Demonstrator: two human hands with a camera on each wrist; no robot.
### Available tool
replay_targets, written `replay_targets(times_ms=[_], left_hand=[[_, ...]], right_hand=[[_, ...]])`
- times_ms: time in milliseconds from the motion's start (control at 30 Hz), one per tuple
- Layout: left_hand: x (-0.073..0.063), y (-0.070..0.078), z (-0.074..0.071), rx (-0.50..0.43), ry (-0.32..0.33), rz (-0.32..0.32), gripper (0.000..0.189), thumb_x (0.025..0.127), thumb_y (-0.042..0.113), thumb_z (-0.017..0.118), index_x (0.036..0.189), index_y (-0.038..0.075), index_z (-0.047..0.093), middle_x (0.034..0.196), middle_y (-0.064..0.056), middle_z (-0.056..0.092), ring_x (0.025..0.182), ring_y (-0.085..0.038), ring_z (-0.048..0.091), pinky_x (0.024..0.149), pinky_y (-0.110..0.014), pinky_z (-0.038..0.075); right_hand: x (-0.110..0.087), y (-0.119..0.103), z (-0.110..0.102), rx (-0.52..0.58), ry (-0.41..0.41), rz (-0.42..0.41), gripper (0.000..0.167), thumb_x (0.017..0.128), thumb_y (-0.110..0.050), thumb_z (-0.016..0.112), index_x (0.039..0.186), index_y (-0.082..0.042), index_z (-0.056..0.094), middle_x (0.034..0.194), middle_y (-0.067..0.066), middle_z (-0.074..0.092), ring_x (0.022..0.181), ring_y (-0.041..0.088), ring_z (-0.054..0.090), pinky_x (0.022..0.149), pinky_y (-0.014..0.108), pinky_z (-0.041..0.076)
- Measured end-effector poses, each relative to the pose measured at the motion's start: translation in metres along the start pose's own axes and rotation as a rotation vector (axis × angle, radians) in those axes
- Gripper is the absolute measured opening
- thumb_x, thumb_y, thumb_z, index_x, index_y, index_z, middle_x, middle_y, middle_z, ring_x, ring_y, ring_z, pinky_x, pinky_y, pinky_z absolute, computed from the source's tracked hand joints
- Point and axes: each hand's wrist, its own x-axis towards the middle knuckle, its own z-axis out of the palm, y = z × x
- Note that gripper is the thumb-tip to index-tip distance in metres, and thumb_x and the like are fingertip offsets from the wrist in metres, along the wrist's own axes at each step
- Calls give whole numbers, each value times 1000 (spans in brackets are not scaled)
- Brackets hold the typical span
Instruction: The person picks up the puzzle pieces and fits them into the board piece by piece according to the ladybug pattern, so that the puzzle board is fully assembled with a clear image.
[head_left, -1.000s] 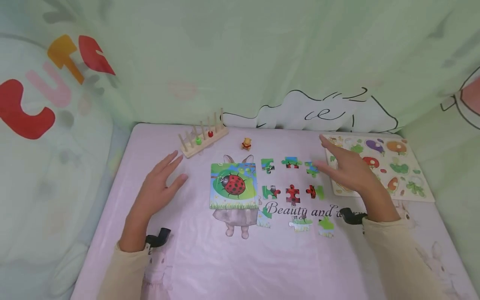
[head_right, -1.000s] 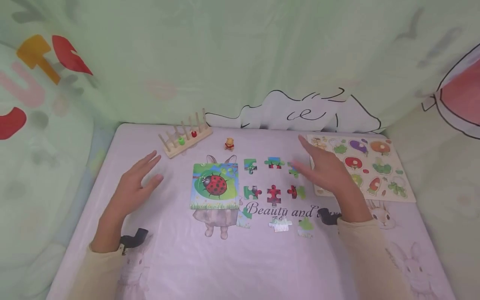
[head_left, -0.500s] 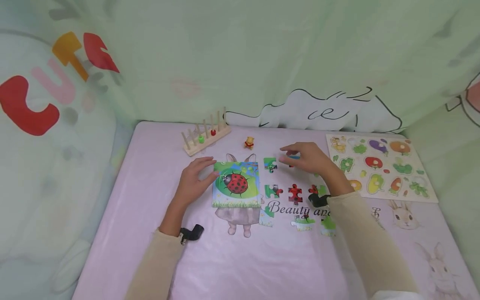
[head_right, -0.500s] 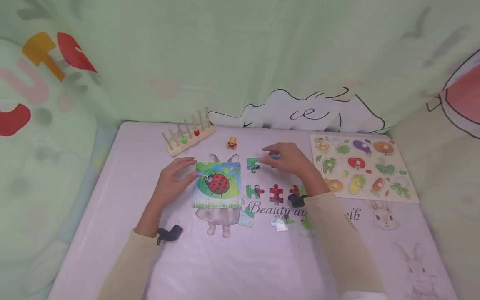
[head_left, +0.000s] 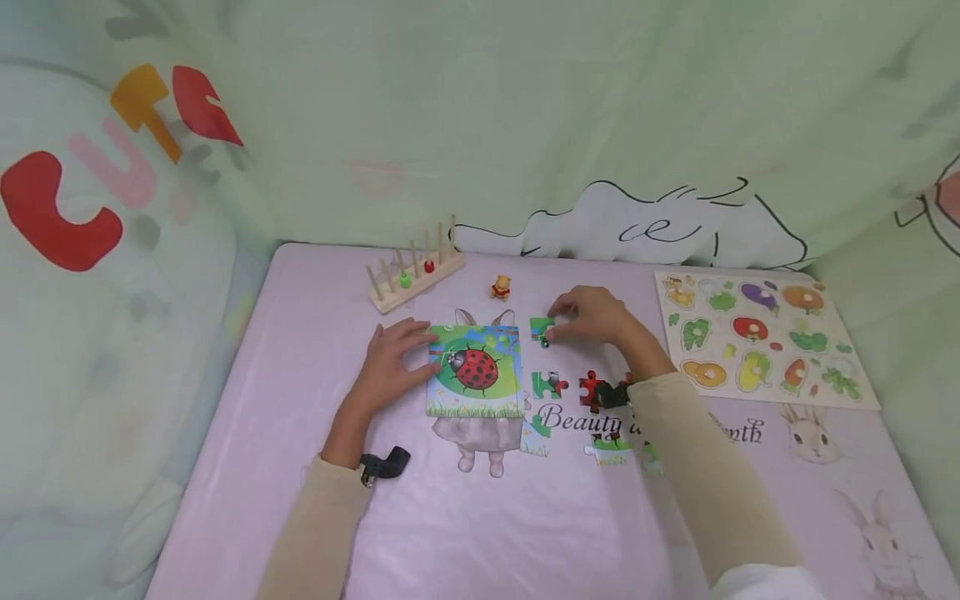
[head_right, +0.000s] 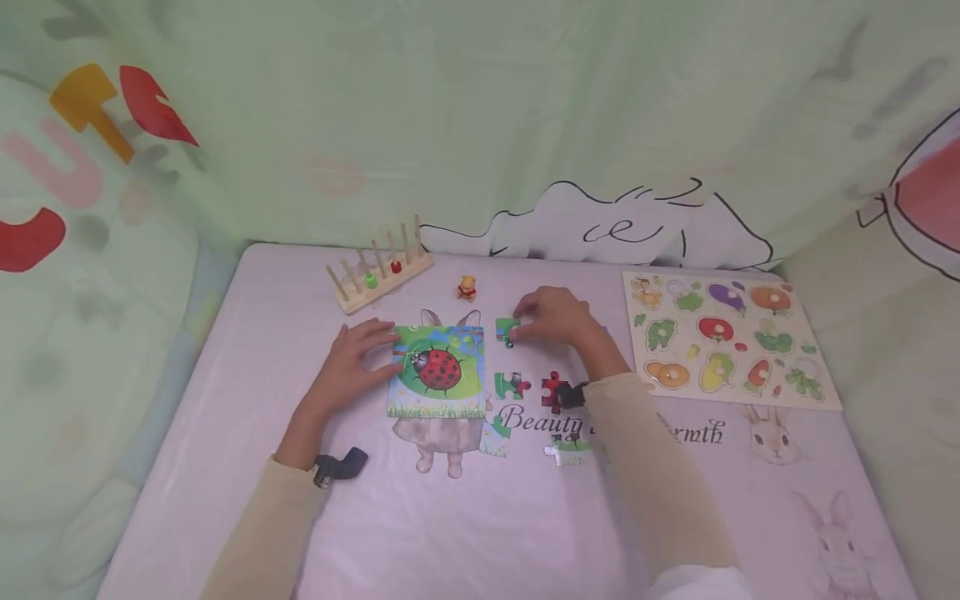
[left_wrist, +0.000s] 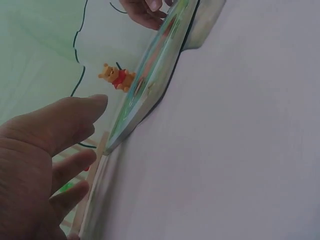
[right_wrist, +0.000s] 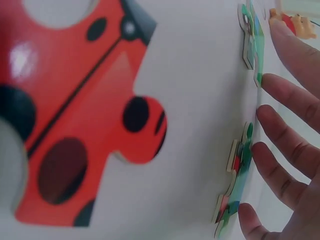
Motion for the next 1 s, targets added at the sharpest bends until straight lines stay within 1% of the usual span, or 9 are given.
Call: replay_targets(times_ms=[67, 167, 267, 367, 500, 600, 767, 867, 1000], left_hand=[[-1, -2, 0, 25, -7, 2, 50, 84, 34, 83, 129, 16, 71, 147, -6, 59, 148, -32, 40, 122, -69, 5], [-2, -5, 1, 42, -33, 1, 52, 84, 37, 82, 131, 18, 70, 149, -4, 57, 150, -32, 37, 122, -67, 1], [-2, -7, 1, 69, -62, 11, 56, 84, 39, 81, 134, 19, 68, 152, -3, 54, 152, -32, 34, 123, -66, 0], [-2, -9, 1, 105, -93, 26, 60, 84, 43, 81, 137, 21, 66, 155, -1, 51, 153, -32, 31, 123, -66, 0], [-2, -10, 1, 138, -118, 30, 63, 84, 46, 80, 140, 22, 64, 158, 0, 48, 154, -31, 29, 123, -65, -1], [-1, -9, 1, 152, -127, 30, 65, 84, 48, 79, 142, 22, 62, 158, 0, 48, 154, -32, 28, 123, -66, 0], [-2, -8, 1, 174, -135, 27, 69, 85, 48, 78, 145, 21, 59, 158, -1, 47, 154, -34, 28, 122, -68, 1], [-3, -7, 0, 170, -139, 22, 70, 86, 47, 78, 146, 20, 58, 159, -1, 47, 154, -34, 27, 122, -67, 0], [-3, -6, 0, 173, -143, 20, 71, 86, 47, 78, 147, 19, 57, 159, -1, 46, 155, -33, 26, 122, -67, 1]], right_hand=[[1, -1, 0, 1, -4, 13, 44, 83, -41, 84, 119, -17, 74, 124, 11, 64, 114, 31, 54, 99, 58, 42], [1, 0, 1, 6, -8, 24, 44, 81, -42, 85, 117, -18, 74, 125, 10, 64, 113, 31, 53, 100, 60, 40], [3, 1, 2, 14, -11, 37, 44, 80, -40, 87, 116, -19, 74, 125, 9, 64, 113, 31, 52, 102, 63, 38], [5, 3, 3, 20, -11, 52, 43, 79, -36, 89, 115, -19, 73, 125, 10, 63, 114, 32, 51, 105, 70, 32], [6, 3, 5, 19, -1, 67, 41, 78, -31, 89, 113, -19, 72, 126, 9, 64, 116, 32, 51, 109, 78, 21], [6, 2, 5, 17, 7, 61, 40, 79, -29, 89, 112, -17, 71, 124, 9, 66, 115, 33, 51, 109, 79, 19], [6, 3, 6, 21, 21, 33, 39, 79, -27, 89, 111, -15, 70, 120, 9, 67, 111, 33, 51, 107, 76, 22], [4, 3, 6, 38, 39, 28, 35, 80, -25, 88, 107, -15, 68, 118, 9, 66, 108, 32, 51, 105, 73, 25], [1, 2, 4, 62, 64, 15, 24, 86, -25, 83, 100, -15, 66, 109, 9, 65, 100, 31, 52, 94, 57, 36]])
